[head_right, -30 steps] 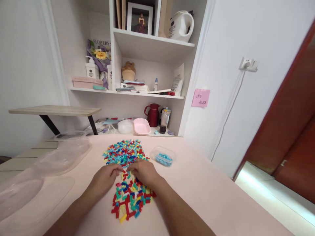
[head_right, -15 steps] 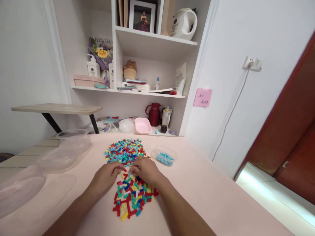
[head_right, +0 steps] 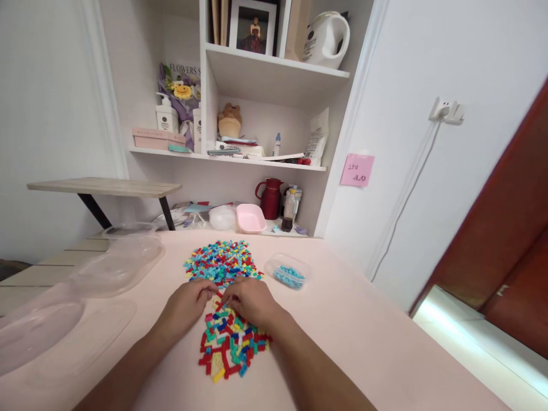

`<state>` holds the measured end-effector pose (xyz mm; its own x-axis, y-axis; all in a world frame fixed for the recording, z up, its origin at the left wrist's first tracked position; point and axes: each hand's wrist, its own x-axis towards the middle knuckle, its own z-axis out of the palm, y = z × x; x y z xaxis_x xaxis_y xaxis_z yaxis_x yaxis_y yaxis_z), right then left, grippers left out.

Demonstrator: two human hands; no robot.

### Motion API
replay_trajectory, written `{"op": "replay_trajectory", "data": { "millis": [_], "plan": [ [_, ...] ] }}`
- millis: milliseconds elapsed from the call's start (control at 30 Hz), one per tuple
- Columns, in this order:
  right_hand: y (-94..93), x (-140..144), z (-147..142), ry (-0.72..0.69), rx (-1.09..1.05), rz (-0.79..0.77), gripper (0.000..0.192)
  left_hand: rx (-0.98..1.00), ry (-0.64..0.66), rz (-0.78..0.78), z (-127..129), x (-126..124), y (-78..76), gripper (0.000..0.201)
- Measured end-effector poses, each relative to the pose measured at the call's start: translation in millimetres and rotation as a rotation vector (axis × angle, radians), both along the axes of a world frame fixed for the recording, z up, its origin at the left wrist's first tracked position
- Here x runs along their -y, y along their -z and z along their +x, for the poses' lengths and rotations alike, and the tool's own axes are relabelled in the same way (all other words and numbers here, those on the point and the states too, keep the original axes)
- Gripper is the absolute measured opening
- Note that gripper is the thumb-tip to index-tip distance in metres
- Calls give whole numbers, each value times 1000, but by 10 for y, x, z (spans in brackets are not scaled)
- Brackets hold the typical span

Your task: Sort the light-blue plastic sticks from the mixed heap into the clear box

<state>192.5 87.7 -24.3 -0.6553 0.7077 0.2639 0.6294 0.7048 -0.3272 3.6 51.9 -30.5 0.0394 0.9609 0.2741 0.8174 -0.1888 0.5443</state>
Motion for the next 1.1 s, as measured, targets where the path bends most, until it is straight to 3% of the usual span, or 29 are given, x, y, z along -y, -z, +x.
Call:
{"op": "replay_trajectory", "data": {
  "millis": [167, 300, 533, 767, 833, 933, 1100],
  "plan": [
    [14, -29, -12, 44, -49, 12, 18, 16, -68, 21, -7, 8, -42, 32],
    [-82, -144, 162, 118, -225, 71, 16, 41, -141, 34, -42, 11, -69, 29],
    [-222, -388, 688, 473, -570, 209, 21, 63, -187, 26, -82, -8, -58, 28],
    [-184, -453, 903, 795, -560, 272, 32, 11, -137, -44, -82, -47, -7, 34],
    [-185, -455, 873, 773, -592, 287, 40, -8, -106, -65, -88, -61, 23, 35],
    [-173, -443, 746, 599, -614, 237, 33, -31, -51, -73, -91, -72, 63, 39],
    [-37, -355, 425, 213, -293, 8, 24, -112, 36, -73, -80, -80, 98, 40]
  ]
}}
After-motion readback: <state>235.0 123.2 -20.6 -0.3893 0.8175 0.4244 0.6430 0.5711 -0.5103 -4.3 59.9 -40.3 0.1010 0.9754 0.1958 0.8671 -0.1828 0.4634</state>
